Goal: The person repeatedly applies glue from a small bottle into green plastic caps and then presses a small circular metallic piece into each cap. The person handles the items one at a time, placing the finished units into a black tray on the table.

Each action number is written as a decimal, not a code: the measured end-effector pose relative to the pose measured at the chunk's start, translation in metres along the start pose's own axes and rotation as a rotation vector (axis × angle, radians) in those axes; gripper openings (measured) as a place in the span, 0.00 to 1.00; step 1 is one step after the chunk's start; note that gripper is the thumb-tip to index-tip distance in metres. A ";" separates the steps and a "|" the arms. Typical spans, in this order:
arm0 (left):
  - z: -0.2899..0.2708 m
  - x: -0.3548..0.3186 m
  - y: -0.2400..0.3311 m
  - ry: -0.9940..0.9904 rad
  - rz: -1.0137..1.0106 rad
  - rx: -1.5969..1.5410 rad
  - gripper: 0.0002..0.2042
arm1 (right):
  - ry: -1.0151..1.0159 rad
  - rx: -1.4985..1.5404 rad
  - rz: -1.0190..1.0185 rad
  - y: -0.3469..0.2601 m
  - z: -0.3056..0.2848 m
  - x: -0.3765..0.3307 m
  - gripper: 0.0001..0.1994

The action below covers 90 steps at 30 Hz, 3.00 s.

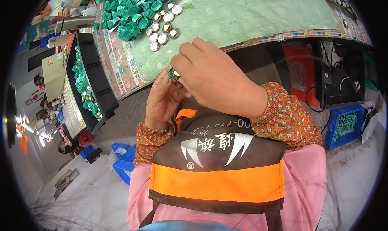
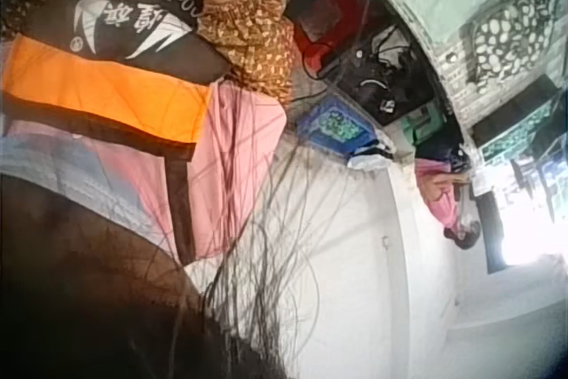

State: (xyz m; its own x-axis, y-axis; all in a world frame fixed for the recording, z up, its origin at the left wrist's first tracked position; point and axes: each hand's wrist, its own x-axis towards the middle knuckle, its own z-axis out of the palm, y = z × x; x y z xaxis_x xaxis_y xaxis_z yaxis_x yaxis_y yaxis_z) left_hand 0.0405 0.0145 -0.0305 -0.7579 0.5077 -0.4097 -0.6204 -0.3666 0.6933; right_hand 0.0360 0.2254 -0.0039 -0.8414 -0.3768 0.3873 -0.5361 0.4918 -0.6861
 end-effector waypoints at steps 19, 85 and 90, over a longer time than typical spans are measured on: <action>0.002 0.000 -0.007 0.017 0.027 0.042 0.24 | 0.018 -0.002 -0.015 -0.001 0.001 -0.004 0.19; -0.085 -0.012 0.125 0.476 0.683 0.352 0.19 | 0.399 -0.757 0.286 0.129 -0.089 0.007 0.20; -0.059 0.040 0.104 0.631 0.728 1.497 0.11 | 0.306 -0.867 0.304 0.158 -0.078 0.012 0.23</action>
State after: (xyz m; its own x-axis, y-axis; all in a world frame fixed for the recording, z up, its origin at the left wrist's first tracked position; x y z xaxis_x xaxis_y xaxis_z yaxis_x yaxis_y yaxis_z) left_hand -0.0663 -0.0492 -0.0094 -0.9473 0.1028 0.3033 0.2666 0.7781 0.5688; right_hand -0.0640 0.3603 -0.0600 -0.8679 0.0224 0.4962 -0.0536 0.9889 -0.1384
